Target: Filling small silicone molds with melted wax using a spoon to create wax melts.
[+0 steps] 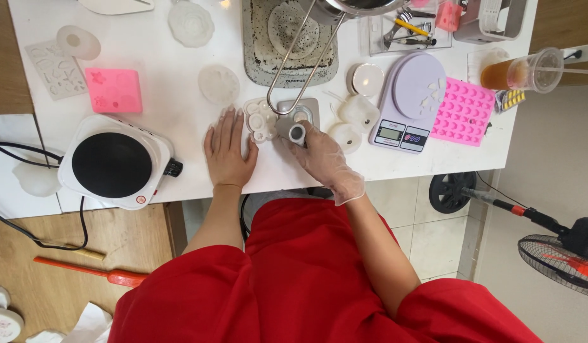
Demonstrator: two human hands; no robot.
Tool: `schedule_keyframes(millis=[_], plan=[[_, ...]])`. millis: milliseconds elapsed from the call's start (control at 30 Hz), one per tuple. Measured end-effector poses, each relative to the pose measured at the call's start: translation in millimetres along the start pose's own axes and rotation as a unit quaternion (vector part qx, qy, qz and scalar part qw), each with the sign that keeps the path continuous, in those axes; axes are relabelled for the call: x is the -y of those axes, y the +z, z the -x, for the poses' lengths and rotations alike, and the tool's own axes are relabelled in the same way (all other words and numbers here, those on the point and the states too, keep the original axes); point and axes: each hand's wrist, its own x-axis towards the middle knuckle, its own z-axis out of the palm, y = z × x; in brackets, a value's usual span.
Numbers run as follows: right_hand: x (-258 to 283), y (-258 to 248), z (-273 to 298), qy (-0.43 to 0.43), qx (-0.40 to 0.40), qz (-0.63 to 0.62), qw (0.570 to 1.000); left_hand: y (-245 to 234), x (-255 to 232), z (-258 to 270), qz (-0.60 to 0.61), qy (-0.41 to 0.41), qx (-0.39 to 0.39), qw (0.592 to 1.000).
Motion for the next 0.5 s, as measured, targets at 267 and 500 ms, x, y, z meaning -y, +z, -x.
schedule_keyframes(millis=[267, 500], plan=[[4.5, -3.9, -1.3, 0.035, 0.02, 0.009, 0.999, -0.4, -0.2, -0.5, 0.006, -0.004, 0.008, 1.0], [-0.9, -1.3, -0.9, 0.011, 0.022, 0.008, 1.0, -0.9, -0.6, -0.3, 0.008, -0.007, 0.012, 1.0]])
